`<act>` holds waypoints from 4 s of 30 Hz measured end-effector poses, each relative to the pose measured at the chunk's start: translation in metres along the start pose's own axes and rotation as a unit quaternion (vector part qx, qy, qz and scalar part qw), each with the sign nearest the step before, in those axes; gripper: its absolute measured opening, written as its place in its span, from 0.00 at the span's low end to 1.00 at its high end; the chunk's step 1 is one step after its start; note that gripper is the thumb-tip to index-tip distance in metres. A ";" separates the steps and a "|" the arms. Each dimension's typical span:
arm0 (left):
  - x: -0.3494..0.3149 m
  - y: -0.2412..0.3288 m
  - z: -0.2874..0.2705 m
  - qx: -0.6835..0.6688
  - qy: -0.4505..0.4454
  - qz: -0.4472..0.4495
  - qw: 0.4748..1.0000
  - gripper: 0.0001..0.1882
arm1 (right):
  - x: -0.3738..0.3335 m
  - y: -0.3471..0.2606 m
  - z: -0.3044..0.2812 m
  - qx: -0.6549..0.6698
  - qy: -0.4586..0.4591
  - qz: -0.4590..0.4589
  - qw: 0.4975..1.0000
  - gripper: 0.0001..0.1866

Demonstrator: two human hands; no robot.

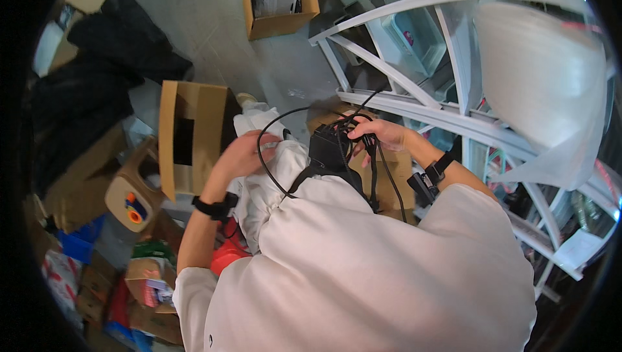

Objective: The person picks up a flat cardboard sheet, folds it into a box shape, and uses a tape dispenser to seal the bottom flaps.

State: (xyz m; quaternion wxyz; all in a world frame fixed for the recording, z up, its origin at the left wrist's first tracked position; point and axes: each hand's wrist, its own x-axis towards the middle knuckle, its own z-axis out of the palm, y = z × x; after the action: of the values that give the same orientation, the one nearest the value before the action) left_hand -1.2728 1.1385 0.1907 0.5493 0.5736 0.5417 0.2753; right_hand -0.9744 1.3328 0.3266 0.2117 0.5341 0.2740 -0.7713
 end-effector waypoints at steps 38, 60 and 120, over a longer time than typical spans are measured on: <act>0.115 0.125 0.022 0.287 -0.236 -0.066 0.926 0.13 | 0.005 0.160 -0.003 0.293 -0.063 -0.322 0.898 0.30; 0.119 0.087 0.025 0.015 -0.341 -0.121 0.932 0.19 | -0.045 0.125 0.068 -0.199 0.258 -0.451 0.831 0.17; 0.093 0.132 0.024 0.100 -0.105 0.132 0.981 0.06 | -0.040 0.137 0.097 -0.207 0.337 -0.478 0.784 0.16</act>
State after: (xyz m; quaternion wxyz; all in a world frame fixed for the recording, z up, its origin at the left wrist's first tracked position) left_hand -1.1846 1.2411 0.2811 0.5020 0.7175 0.4256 0.2282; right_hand -0.9443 1.1669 0.3645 -0.1848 0.5038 0.7015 -0.4690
